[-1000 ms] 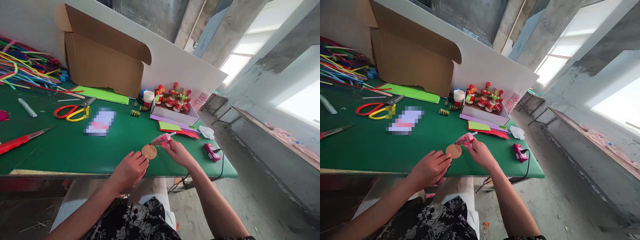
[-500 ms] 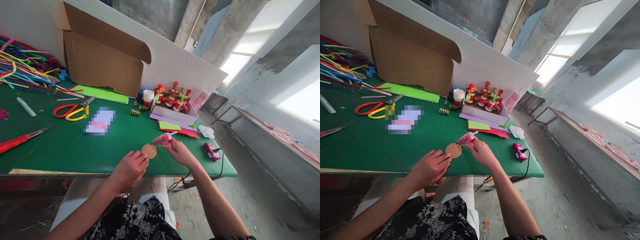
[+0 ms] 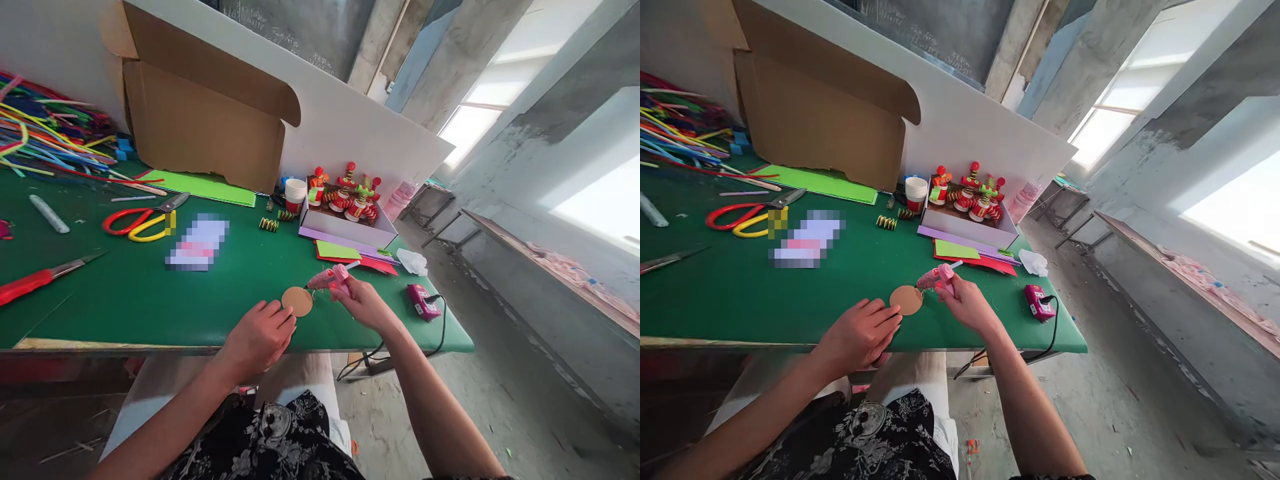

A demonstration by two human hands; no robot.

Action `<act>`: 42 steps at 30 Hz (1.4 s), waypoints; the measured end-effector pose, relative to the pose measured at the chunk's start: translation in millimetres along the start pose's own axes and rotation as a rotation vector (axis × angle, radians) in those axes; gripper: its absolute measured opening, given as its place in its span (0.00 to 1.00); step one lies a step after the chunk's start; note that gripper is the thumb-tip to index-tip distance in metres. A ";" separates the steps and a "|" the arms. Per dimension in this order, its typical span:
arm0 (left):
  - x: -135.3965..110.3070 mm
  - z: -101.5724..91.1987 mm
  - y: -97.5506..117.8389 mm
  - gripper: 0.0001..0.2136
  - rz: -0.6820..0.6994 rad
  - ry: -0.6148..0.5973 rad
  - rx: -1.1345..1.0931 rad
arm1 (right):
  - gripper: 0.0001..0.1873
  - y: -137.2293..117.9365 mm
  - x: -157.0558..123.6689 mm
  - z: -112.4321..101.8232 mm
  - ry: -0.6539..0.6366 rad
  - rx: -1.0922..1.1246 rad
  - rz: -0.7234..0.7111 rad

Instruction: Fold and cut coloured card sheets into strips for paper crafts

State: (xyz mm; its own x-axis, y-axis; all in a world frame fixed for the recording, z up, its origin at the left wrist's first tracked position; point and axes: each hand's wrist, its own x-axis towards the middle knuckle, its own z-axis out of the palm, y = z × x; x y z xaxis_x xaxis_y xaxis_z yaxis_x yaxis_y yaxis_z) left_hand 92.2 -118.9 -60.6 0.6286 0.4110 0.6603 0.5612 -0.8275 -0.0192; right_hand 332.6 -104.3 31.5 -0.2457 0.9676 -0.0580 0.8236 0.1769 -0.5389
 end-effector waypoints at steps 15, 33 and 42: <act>-0.1 1.1 -0.6 0.06 0.009 0.008 0.014 | 0.15 4.8 0.7 -0.5 -0.019 -0.004 -0.032; -1.1 1.1 0.2 0.06 -0.011 -0.018 0.024 | 0.19 1.8 -6.7 -8.9 -0.027 -0.015 -0.020; -1.5 1.9 0.1 0.04 -0.014 -0.020 0.013 | 0.17 1.7 -10.5 -9.5 -0.004 -0.026 -0.018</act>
State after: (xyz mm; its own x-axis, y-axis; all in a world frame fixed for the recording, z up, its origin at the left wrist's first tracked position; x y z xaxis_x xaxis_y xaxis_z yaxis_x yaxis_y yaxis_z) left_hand 92.4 -118.9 -63.0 0.6313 0.4303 0.6453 0.5767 -0.8167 -0.0196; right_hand 341.5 -112.4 39.2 -0.2627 0.9635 -0.0514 0.8317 0.1991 -0.5183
